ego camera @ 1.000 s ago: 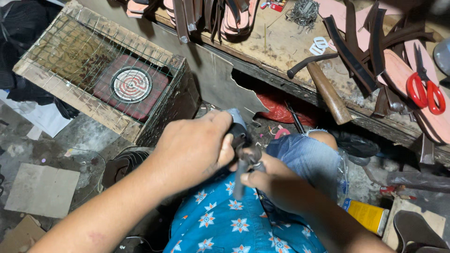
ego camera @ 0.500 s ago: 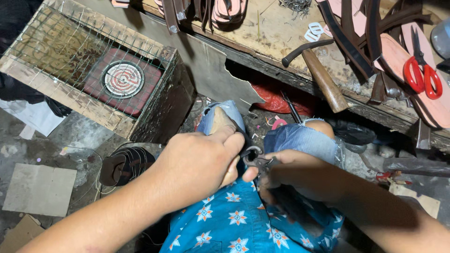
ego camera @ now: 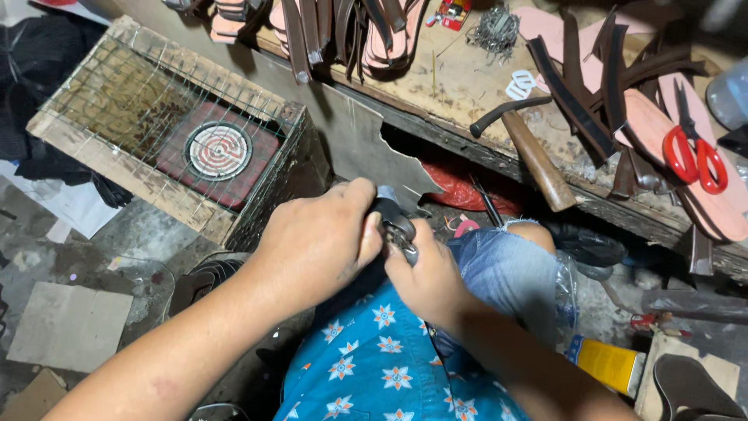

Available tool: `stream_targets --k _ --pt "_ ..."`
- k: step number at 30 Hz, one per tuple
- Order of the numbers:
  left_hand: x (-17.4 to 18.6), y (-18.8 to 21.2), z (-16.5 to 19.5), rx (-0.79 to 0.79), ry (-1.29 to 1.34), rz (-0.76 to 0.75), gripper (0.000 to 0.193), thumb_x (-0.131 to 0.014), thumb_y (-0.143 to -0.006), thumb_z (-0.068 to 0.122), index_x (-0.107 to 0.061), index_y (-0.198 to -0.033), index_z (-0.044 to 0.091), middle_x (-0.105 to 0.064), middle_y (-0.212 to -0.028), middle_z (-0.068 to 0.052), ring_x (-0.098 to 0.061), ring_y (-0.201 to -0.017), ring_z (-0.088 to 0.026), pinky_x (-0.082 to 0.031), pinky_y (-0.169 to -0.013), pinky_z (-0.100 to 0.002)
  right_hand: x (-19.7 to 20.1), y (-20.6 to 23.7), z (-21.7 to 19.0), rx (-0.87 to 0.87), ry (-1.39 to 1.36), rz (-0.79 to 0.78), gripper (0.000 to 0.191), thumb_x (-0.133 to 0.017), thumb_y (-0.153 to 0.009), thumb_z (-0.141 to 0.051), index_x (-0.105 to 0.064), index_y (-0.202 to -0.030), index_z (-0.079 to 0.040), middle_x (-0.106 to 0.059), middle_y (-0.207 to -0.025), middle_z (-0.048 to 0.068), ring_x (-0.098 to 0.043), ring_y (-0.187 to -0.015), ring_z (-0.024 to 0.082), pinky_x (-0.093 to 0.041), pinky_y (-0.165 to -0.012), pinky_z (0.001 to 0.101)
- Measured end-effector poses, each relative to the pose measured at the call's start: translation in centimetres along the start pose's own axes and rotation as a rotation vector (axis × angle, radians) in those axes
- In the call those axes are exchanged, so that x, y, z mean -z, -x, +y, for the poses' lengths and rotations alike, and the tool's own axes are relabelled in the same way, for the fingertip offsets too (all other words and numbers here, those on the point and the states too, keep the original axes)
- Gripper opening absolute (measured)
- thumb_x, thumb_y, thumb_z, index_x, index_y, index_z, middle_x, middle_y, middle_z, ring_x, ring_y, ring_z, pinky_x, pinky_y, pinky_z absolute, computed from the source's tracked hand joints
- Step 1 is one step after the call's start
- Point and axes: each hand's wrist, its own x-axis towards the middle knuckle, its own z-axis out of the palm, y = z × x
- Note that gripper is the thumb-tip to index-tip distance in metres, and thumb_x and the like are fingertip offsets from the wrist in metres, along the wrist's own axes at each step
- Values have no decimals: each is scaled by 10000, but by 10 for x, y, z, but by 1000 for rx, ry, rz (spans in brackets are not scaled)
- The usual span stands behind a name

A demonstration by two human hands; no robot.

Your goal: The person assembles a sandal by attaching a black strap to a beige sole using a hammer and nails. They position the strap, hammer nails along the edge, trim excess strap with scissors, and inspect the fit.

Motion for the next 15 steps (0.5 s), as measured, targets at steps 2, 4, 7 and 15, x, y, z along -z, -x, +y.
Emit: stream_targets --k 2,4,7,15 --pt "3 1 -1 -7 -5 -8 254 -600 -925 281 -544 -962 36 -670 -832 -186 -669 -669 -409 -522 -584 -529 28 0 -17 -261 -157 -263 300 -584 -914 -206 -572 -1171 -51 -730 -897 205 -717 -853 400 -559 -744 452" --pt "3 2 1 -7 -8 -17 254 -602 -923 276 -540 -957 31 -670 -839 -187 -671 -663 -405 -525 -578 -523 51 4 -35 -1 146 -303 336 -615 -917 -223 -569 -1190 -32 -706 -1031 229 -663 -986 434 -501 -836 481" --pt "-2 8 10 -12 -6 -27 256 -604 -917 267 -540 -976 27 -672 -838 -185 -675 -637 -392 -534 -557 -505 62 10 -61 102 368 -353 398 -626 -901 -230 -557 -1239 -32 -694 -1093 244 -631 -1047 452 -458 -891 501" --pt "-16 19 31 -48 -27 -78 281 -631 -908 292 -541 -964 31 -663 -810 -196 -677 -565 -366 -544 -497 -468 88 1 -92 -467 320 -700 364 -565 -930 -343 -551 -1230 -138 -708 -1013 180 -679 -1000 344 -526 -875 425"
